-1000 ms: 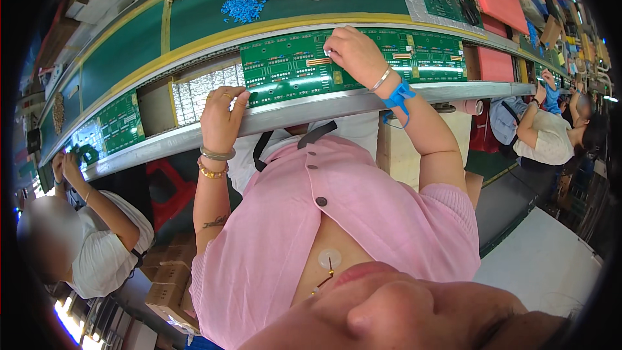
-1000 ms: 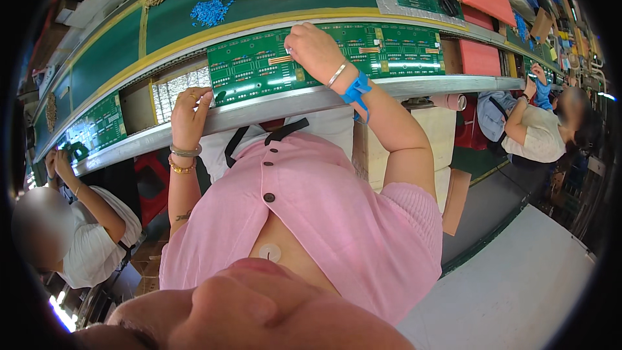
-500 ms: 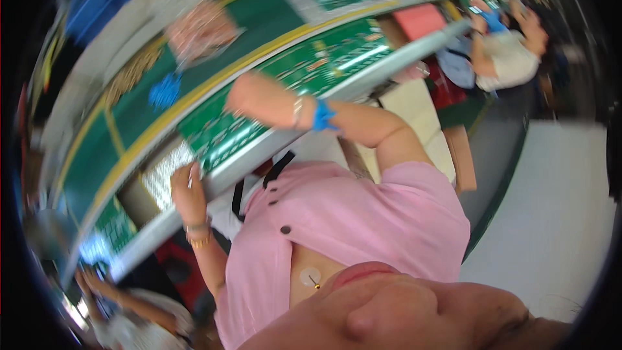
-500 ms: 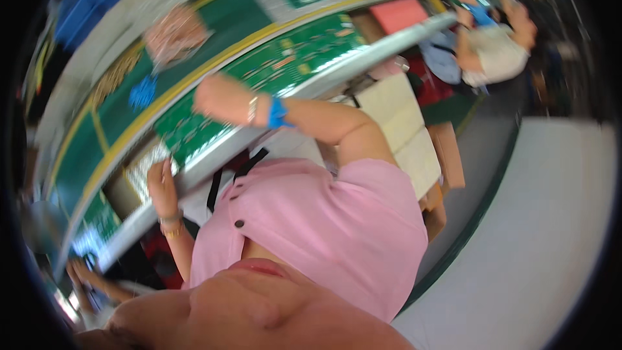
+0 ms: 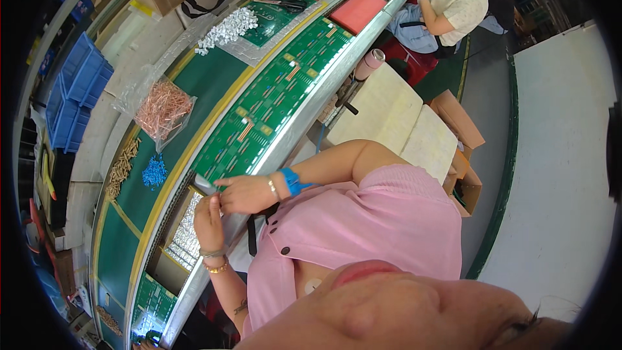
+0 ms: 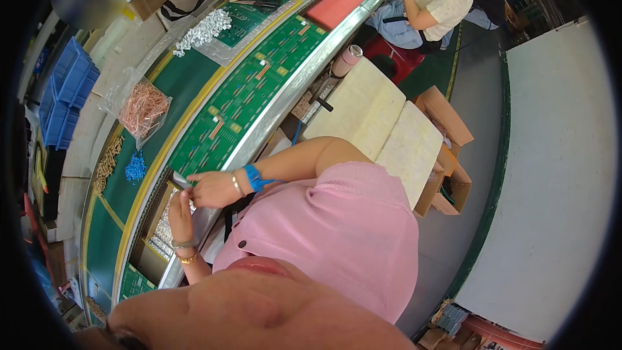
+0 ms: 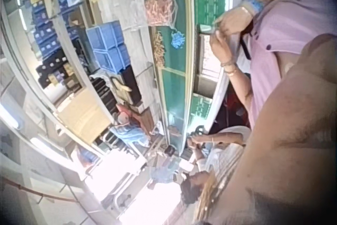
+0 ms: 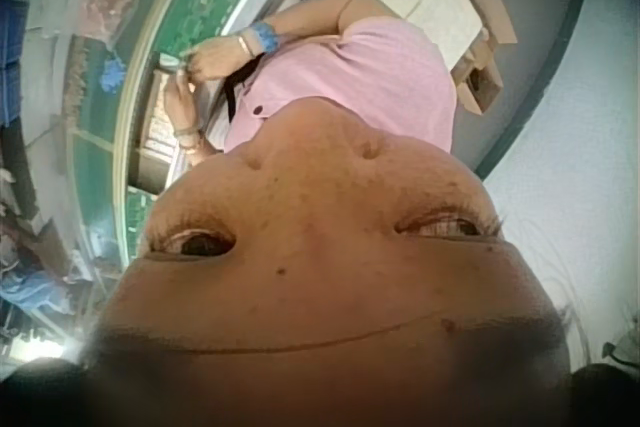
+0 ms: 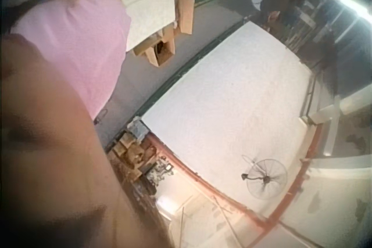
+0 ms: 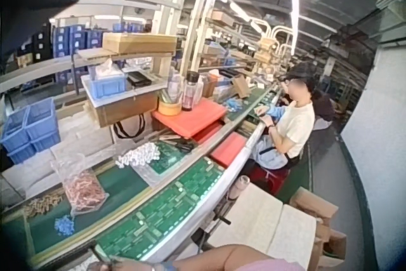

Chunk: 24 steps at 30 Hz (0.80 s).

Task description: Manually placing small components onto printed circuit boards (PCBs) on an assembly line.

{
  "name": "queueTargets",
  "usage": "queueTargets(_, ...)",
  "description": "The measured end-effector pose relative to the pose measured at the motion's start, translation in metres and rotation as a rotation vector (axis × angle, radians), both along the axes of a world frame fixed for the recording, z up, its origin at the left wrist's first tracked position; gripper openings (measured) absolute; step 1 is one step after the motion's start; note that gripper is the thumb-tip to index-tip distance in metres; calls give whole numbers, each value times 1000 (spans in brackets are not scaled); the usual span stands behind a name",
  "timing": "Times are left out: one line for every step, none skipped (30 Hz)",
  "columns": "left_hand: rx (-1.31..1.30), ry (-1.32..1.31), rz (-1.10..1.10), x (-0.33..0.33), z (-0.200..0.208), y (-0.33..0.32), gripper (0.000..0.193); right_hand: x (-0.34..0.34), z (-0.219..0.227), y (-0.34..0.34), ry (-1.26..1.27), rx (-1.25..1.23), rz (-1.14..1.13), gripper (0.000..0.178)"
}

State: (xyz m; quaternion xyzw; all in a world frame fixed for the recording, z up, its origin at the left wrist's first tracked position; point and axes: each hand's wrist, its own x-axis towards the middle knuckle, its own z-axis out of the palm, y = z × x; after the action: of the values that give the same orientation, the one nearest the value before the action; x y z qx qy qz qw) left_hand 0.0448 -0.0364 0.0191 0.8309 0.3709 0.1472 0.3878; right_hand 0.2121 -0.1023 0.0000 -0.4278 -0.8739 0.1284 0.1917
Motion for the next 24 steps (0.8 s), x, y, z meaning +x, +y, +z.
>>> queueTargets(-45,6,-27,4,2,-3,37,8,2,-3,34,-2,-49,17)
queueTargets(-91,12,-53,8,2,-2,36,20,6,-4,-15,-62,-76,19)
queueTargets(-60,2,-29,5,2,-2,32,30,13,-5,-60,-123,-86,20)
queueTargets(-65,8,10,3,3,-1,32,42,13,-10,-63,-125,-159,22)
queueTargets(-29,-15,26,-4,5,2,30,49,13,-12,-58,-128,-193,24)
queueTargets(6,-36,64,-11,7,5,28,60,24,-14,-20,-207,-250,27)
queueTargets(44,-44,126,-23,9,4,27,70,29,-14,-19,-225,-322,28)
queueTargets(88,-39,213,-37,11,4,26,74,33,-12,-266,-292,-361,28)
queueTargets(105,-38,285,-47,20,2,24,85,26,-20,-136,-216,-435,26)
queueTargets(213,-46,342,-61,18,5,23,90,32,-22,-162,-275,-501,24)
queueTargets(263,9,418,-72,23,11,26,103,25,-27,-116,-282,-542,24)
queueTargets(458,15,516,-96,9,13,35,105,31,-23,-180,-286,-506,25)
queueTargets(437,96,660,-114,14,12,45,111,32,-17,-163,-224,-452,25)
queueTargets(504,144,688,-133,6,21,56,121,27,-12,-164,-128,-440,25)
queueTargets(501,233,805,-151,-5,32,61,125,29,-3,-110,-201,-514,26)
queueTargets(499,315,908,-179,-12,35,68,125,36,15,-69,-278,-572,27)
queueTargets(530,376,1041,-202,-20,39,74,129,38,31,-48,-184,-520,28)
queueTargets(493,459,1148,-227,-19,42,80,132,40,49,-24,-91,-476,28)
queueTargets(426,547,1256,-256,-16,34,82,135,38,71,16,-33,-448,28)
queueTargets(361,620,1331,-277,-18,36,85,140,39,87,2,-69,-476,29)
queueTargets(363,628,1352,-297,-19,39,85,141,40,102,-27,-67,-529,28)
queueTargets(293,680,1403,-316,-20,41,87,142,41,115,-57,-66,-587,28)
queueTargets(225,729,1452,-332,-21,42,89,149,35,130,-49,-63,-573,28)
queueTargets(224,739,1482,-346,-20,34,89,156,25,151,-142,8,-581,30)
